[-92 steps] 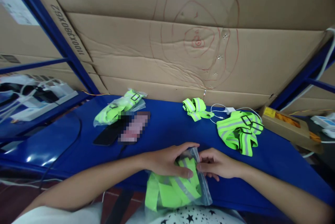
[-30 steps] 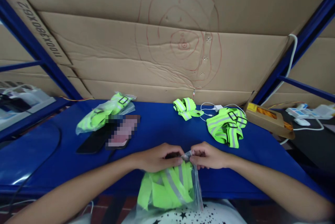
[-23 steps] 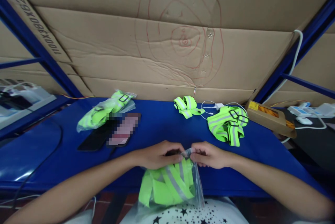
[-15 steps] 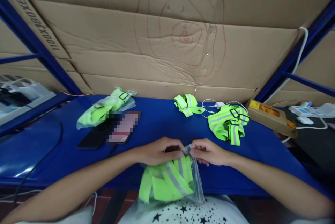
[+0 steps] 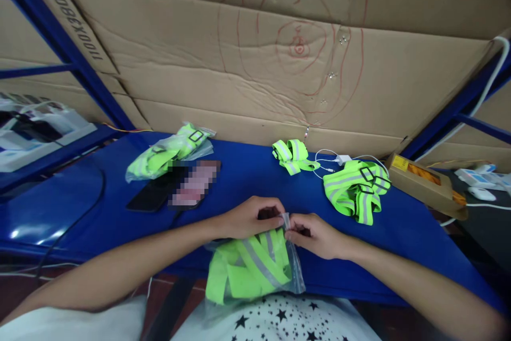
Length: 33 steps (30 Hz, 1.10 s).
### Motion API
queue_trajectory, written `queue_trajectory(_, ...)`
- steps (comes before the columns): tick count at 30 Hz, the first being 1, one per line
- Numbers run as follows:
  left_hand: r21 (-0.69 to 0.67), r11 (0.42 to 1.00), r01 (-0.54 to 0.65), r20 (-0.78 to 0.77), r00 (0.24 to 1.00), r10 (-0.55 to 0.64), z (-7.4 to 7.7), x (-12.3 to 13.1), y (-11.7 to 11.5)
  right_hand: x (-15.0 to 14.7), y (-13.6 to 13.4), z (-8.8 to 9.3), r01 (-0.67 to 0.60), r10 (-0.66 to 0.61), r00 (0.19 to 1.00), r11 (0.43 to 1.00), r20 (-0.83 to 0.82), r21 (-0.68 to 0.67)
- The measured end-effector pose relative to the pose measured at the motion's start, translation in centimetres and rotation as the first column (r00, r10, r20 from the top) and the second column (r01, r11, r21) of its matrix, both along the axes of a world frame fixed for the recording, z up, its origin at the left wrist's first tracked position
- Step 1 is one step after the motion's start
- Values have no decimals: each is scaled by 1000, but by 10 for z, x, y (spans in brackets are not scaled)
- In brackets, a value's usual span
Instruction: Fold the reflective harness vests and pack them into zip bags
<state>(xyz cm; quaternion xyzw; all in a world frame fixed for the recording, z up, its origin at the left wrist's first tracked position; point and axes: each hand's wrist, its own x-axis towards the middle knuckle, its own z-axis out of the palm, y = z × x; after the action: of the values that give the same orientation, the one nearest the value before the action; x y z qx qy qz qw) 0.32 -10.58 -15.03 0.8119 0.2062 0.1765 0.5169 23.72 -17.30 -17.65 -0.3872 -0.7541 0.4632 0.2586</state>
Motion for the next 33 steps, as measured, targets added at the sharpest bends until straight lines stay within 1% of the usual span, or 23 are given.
queue_trajectory(6,13,997,-73,21,997,73,3,-1,-2,4,0,5,-6,4,1000,995,-17,-97)
queue_trajectory(8,18,997,-70,29,997,70,4,-1,-2,5,-1,7,-15,13,1000,993,-15,-115)
queue_trajectory(12,66,997,-39,17,999,38,3,-2,-3,6,-1,7,-28,26,999,993,-18,-115)
queue_trajectory(16,121,991,-63,6,998,63,3,-1,-4,6,0,5,-36,34,999,994,-15,-104)
queue_trajectory(18,110,990,-82,8,997,82,2,-1,-4,6,0,5,-31,30,999,993,-10,-110)
queue_trajectory(23,10,994,-113,55,992,113,-1,1,-3,5,-1,6,-23,23,1000,995,4,-100)
queue_trajectory(25,-15,993,-118,51,992,118,-2,1,-1,4,0,7,-13,14,1000,996,14,-92)
queue_trajectory(30,-19,989,-144,42,989,144,-2,-1,-1,4,0,9,6,-5,1000,994,15,-107)
queue_trajectory(33,-51,990,-133,39,990,135,-2,0,-1,4,0,9,2,-1,1000,995,16,-99)
